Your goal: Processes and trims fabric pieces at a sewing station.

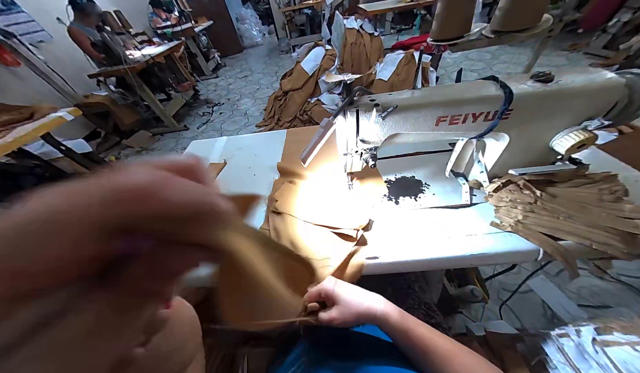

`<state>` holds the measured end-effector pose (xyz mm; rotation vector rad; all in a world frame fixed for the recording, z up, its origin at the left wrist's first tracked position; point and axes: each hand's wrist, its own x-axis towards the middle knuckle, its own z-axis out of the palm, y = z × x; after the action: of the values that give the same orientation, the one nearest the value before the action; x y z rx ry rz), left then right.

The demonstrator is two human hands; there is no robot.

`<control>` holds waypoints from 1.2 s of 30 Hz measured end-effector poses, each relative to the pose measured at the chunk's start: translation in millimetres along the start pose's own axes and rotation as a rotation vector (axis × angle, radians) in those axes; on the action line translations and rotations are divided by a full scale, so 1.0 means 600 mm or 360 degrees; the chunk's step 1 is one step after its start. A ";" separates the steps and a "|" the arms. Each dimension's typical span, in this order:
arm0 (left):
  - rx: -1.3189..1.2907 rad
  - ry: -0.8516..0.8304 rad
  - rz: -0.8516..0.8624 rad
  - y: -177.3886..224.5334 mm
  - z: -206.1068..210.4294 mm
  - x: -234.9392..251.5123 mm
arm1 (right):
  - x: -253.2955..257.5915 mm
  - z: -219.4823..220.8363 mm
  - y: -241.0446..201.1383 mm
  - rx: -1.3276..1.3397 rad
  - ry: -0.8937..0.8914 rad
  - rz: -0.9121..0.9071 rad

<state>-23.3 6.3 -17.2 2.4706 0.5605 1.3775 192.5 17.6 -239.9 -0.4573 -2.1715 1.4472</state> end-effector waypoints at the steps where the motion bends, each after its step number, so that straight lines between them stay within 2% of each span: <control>1: -0.0015 0.0331 -0.0132 0.005 -0.008 -0.014 | -0.006 -0.003 -0.004 -0.0014 0.0029 0.0011; 3: 0.0077 0.1297 -0.0578 0.014 0.014 -0.022 | -0.040 -0.020 -0.029 0.0202 0.0257 0.0001; 4: 0.0163 0.1079 -0.0658 -0.007 -0.037 -0.050 | -0.064 -0.032 -0.041 0.0370 0.0434 -0.0043; 5: 0.0217 0.0978 -0.0654 -0.035 -0.073 -0.060 | -0.089 -0.046 -0.054 0.0494 0.0616 -0.0110; 7: 0.0248 0.0789 -0.0561 -0.099 -0.103 -0.056 | -0.135 -0.080 -0.072 0.0554 0.0979 -0.0155; 8: 0.0274 0.0659 -0.0590 -0.116 -0.093 -0.042 | -0.153 -0.094 -0.078 0.0545 0.1191 -0.0080; 11: 0.0408 0.0283 -0.0946 -0.172 -0.014 -0.013 | -0.178 -0.127 -0.065 0.0534 0.1664 0.0258; 14: 0.0636 -0.0066 -0.1318 -0.280 0.062 -0.028 | -0.174 -0.135 -0.048 0.0467 0.1816 0.0522; 16: 0.0785 -0.0187 -0.1481 -0.302 0.105 -0.037 | -0.163 -0.131 -0.050 0.0467 0.1833 0.0588; 18: 0.0873 -0.0277 -0.1322 -0.276 0.142 -0.035 | -0.155 -0.128 -0.052 0.0507 0.1818 0.0597; 22: 0.0922 -0.0436 -0.0334 -0.216 0.200 -0.021 | -0.150 -0.124 -0.056 0.0523 0.1845 0.0576; 25: 0.0923 -0.0564 0.0114 -0.189 0.240 -0.006 | -0.153 -0.123 -0.053 0.0590 0.1862 0.0538; 27: 0.0960 -0.0619 0.0196 -0.182 0.267 0.001 | -0.155 -0.122 -0.053 0.0599 0.1843 0.0558; 31: 0.1000 -0.0768 0.0162 -0.174 0.306 0.011 | -0.156 -0.118 -0.059 0.0595 0.1810 0.0559; 34: 0.1024 -0.0870 -0.0039 -0.176 0.305 0.014 | -0.160 -0.114 -0.062 0.0642 0.1815 0.0541; 36: 0.0989 -0.0760 -0.0216 -0.188 0.290 0.008 | -0.163 -0.109 -0.063 0.0675 0.1816 0.0525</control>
<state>104.7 102.7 -149.0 3.0101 1.1368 0.5644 309.5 1.6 -204.8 -1.1541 -0.8941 1.2517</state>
